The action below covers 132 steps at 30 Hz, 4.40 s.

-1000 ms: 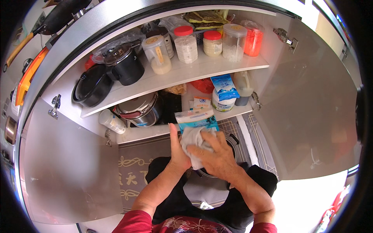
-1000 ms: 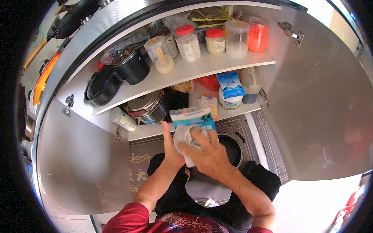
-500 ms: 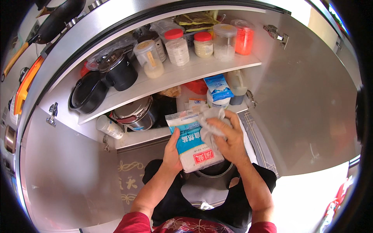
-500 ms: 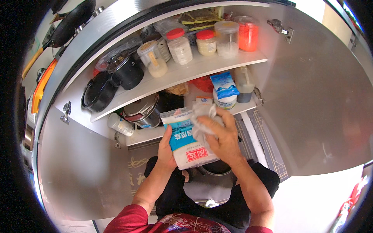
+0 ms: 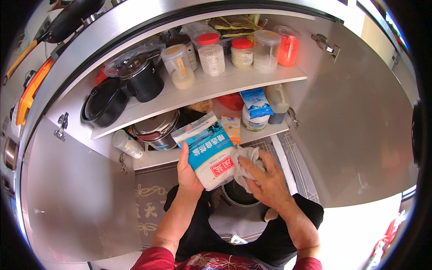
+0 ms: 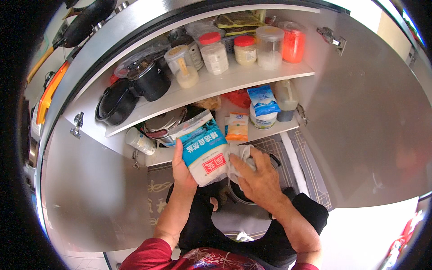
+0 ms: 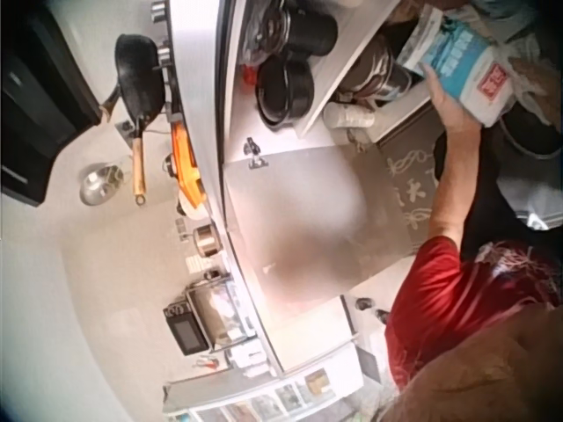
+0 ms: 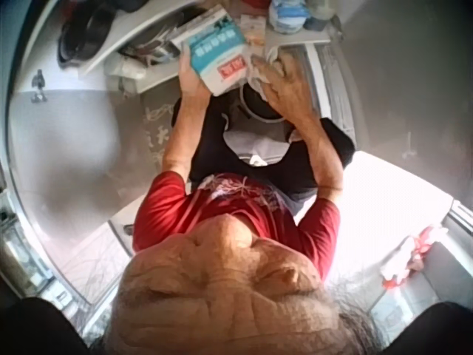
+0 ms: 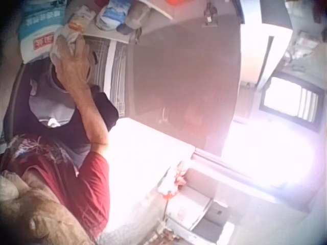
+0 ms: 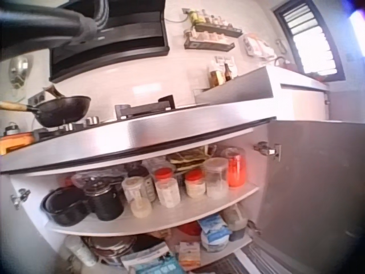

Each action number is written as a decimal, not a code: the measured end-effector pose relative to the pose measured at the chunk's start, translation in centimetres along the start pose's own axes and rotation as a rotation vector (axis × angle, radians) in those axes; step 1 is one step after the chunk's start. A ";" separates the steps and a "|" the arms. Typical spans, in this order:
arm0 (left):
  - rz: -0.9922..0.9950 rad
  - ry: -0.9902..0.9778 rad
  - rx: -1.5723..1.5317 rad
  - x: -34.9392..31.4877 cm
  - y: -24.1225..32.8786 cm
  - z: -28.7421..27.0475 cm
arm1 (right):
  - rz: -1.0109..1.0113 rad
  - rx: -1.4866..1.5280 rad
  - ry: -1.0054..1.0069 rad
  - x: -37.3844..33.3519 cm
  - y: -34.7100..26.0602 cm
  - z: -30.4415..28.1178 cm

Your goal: The person wipes the exterior of several packaged food items with a white cloth while they are inside an open kitchen cabinet. After cleaning the packages, the person closes the cabinet doors and wipes the exterior surface of the cabinet doors.

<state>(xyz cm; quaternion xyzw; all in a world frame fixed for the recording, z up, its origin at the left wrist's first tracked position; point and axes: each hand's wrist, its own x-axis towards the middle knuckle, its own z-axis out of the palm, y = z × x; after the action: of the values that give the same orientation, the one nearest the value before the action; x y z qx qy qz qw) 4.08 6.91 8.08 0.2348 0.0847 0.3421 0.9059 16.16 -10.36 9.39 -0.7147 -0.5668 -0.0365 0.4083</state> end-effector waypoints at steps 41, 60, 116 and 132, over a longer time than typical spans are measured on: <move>-0.006 0.064 -0.026 0.3 -2.5 0.7 | 0.246 0.106 0.340 0.1 1.9 0.4; -0.079 0.150 -0.047 0.3 -3.1 1.3 | -0.275 -0.144 0.078 -0.8 -3.0 2.4; -0.308 -0.199 0.049 1.4 -4.8 -1.0 | 0.142 0.434 0.250 3.1 -1.3 -2.8; -0.396 -0.123 0.005 0.3 -6.3 0.3 | -0.266 -0.051 0.227 2.7 -4.0 1.2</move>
<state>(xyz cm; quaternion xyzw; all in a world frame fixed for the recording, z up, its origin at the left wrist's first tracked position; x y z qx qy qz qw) 8.09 2.85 5.32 0.2364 0.0747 0.1422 0.9583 13.21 -7.37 12.16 -0.6348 -0.6053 -0.1851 0.4432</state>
